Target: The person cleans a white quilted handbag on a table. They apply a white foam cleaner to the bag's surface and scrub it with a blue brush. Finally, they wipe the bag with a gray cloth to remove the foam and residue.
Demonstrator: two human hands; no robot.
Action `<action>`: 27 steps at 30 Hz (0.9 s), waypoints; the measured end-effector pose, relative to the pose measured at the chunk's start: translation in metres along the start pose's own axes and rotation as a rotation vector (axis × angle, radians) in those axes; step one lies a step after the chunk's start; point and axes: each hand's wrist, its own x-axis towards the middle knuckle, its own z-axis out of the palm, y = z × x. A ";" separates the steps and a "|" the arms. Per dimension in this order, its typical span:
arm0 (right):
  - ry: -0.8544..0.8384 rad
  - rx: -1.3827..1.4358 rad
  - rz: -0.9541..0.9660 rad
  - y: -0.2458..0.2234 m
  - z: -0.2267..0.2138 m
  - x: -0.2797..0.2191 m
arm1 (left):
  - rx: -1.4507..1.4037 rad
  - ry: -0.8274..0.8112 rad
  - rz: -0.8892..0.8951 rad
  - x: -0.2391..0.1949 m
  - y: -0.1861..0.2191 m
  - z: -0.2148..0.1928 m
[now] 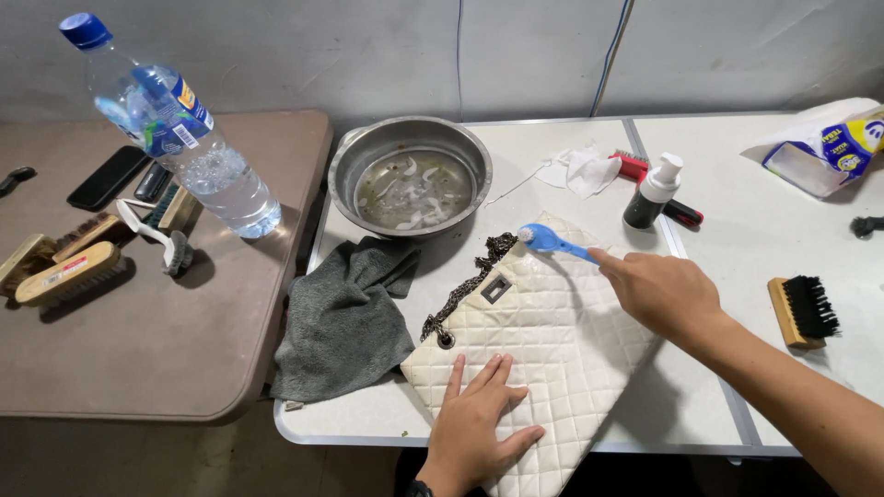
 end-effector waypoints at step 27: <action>-0.105 0.370 0.132 -0.015 -0.029 0.003 | -0.028 -0.010 0.015 -0.002 -0.006 0.003</action>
